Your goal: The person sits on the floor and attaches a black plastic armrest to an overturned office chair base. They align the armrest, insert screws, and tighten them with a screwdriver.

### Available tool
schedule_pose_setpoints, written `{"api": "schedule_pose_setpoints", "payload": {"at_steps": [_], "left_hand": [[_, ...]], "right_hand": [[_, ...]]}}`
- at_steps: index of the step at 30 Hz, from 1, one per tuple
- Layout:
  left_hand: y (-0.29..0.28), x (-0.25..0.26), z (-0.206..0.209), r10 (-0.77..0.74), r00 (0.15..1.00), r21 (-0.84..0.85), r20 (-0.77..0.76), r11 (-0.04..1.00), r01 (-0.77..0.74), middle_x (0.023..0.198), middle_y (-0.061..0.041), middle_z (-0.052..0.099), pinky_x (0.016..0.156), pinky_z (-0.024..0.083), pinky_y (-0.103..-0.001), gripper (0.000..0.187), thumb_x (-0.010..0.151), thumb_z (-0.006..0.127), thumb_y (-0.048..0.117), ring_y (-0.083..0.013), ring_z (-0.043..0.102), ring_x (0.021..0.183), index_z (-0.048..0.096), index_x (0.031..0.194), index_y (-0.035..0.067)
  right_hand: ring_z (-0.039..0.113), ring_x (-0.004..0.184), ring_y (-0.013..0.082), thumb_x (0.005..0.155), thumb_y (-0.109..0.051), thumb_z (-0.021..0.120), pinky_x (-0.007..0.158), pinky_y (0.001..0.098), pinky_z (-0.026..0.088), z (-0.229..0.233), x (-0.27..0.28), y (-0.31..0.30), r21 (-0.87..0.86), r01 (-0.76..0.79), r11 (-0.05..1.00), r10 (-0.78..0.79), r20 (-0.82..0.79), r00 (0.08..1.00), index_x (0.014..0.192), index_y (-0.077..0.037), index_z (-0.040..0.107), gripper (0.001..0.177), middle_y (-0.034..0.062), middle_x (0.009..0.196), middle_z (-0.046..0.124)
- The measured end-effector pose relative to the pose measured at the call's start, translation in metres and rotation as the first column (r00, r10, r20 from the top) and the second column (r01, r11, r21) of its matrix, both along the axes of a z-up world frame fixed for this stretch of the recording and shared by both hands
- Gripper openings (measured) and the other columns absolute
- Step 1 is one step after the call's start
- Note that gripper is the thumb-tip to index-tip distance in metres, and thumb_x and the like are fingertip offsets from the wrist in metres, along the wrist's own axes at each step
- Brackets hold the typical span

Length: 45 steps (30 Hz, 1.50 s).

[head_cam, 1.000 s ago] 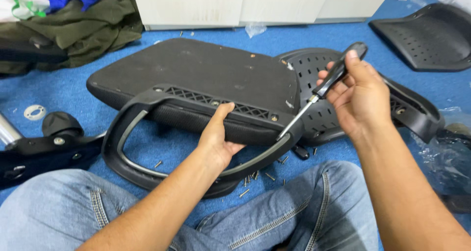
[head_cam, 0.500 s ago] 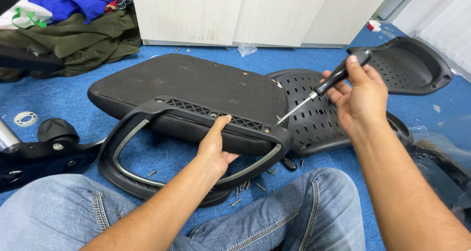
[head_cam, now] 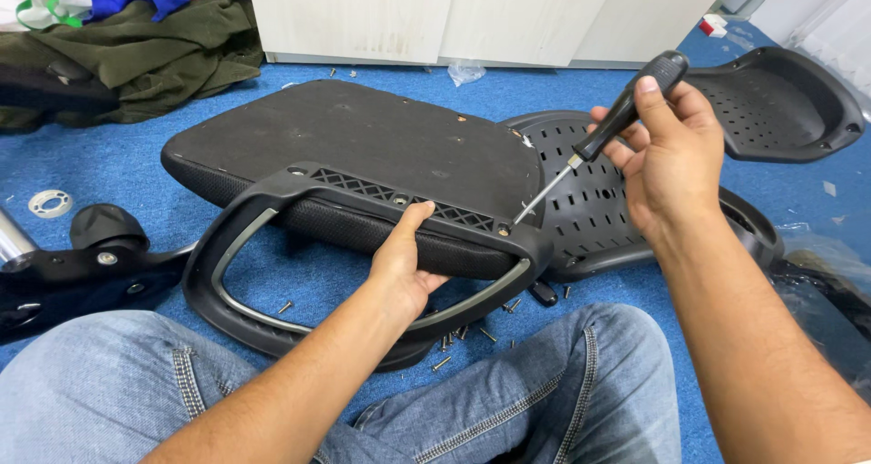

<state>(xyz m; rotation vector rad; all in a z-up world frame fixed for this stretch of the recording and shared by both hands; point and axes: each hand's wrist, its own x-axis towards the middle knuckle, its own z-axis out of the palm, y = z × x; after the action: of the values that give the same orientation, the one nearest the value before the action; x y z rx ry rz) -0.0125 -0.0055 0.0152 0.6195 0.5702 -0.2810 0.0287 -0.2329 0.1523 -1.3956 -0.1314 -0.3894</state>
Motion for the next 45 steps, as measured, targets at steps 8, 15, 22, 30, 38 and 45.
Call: {"api": "schedule_pose_setpoints", "payload": {"at_steps": [8, 15, 22, 30, 38, 45], "left_hand": [[0.0, 0.0, 0.0, 0.0, 1.0, -0.004, -0.001, 1.0, 0.0, 0.12, -0.02, 0.071, 0.096, 0.06, -0.051, 0.056, 0.081, 0.073, 0.03, -0.0331, 0.074, 0.108, 0.06, 0.126, -0.001], [0.0, 0.001, 0.001, -0.004, 1.0, 0.007, -0.012, 1.0, 0.004, 0.12, -0.019, 0.072, 0.096, 0.061, -0.05, 0.055, 0.08, 0.074, 0.031, -0.0316, 0.074, 0.108, 0.061, 0.125, 0.0], [-0.001, 0.001, 0.0, -0.002, 1.0, 0.01, -0.022, 1.0, 0.002, 0.12, -0.02, 0.071, 0.096, 0.061, -0.049, 0.057, 0.08, 0.074, 0.032, -0.0321, 0.074, 0.108, 0.061, 0.124, -0.001], [-0.001, 0.0, 0.001, 0.004, 1.0, 0.016, -0.02, 1.0, -0.004, 0.12, -0.021, 0.071, 0.097, 0.06, -0.05, 0.057, 0.08, 0.074, 0.031, -0.032, 0.074, 0.109, 0.06, 0.124, -0.002], [0.0, 0.001, -0.001, 0.012, 0.999, 0.0, -0.032, 1.0, -0.012, 0.12, -0.018, 0.072, 0.096, 0.06, -0.05, 0.055, 0.079, 0.076, 0.03, -0.0313, 0.074, 0.108, 0.062, 0.123, 0.0], [0.0, 0.001, -0.001, 0.011, 0.999, 0.0, -0.03, 1.0, -0.011, 0.119, -0.018, 0.073, 0.095, 0.06, -0.05, 0.055, 0.078, 0.077, 0.03, -0.0308, 0.074, 0.107, 0.063, 0.122, 0.0]], "right_hand": [[0.072, 0.097, 0.0233, 0.109, -0.023, 0.056, 0.091, 0.0439, 0.065, -0.007, 0.01, 0.003, -0.046, -0.119, 0.992, 0.12, 0.006, 0.993, 0.115, -0.004, 0.061, 0.02, 0.0077, 0.109, 0.066], [0.072, 0.099, 0.0234, 0.11, -0.023, 0.055, 0.093, 0.0435, 0.066, -0.009, 0.017, 0.003, -0.042, -0.166, 0.985, 0.166, -0.009, 0.986, 0.117, -0.003, 0.061, 0.022, 0.0085, 0.111, 0.065], [0.072, 0.098, 0.0237, 0.109, -0.024, 0.055, 0.092, 0.0442, 0.066, -0.006, 0.018, 0.005, -0.047, -0.145, 0.988, 0.144, -0.027, 0.989, 0.115, -0.003, 0.061, 0.023, 0.0087, 0.11, 0.066], [0.073, 0.099, 0.0235, 0.11, -0.025, 0.054, 0.093, 0.0444, 0.066, -0.003, 0.022, 0.001, -0.062, -0.16, 0.985, 0.16, -0.002, 0.987, 0.115, -0.002, 0.061, 0.024, 0.0097, 0.11, 0.067], [0.073, 0.1, 0.0248, 0.111, -0.025, 0.054, 0.094, 0.0451, 0.066, -0.009, 0.025, 0.002, -0.046, -0.207, 0.977, 0.208, -0.002, 0.978, 0.116, -0.002, 0.061, 0.025, 0.0099, 0.111, 0.067], [0.072, 0.102, 0.0248, 0.111, -0.027, 0.055, 0.096, 0.0464, 0.064, -0.011, 0.026, 0.002, -0.059, -0.248, 0.967, 0.247, -0.024, 0.969, 0.118, -0.003, 0.06, 0.026, 0.0097, 0.113, 0.067]]}}
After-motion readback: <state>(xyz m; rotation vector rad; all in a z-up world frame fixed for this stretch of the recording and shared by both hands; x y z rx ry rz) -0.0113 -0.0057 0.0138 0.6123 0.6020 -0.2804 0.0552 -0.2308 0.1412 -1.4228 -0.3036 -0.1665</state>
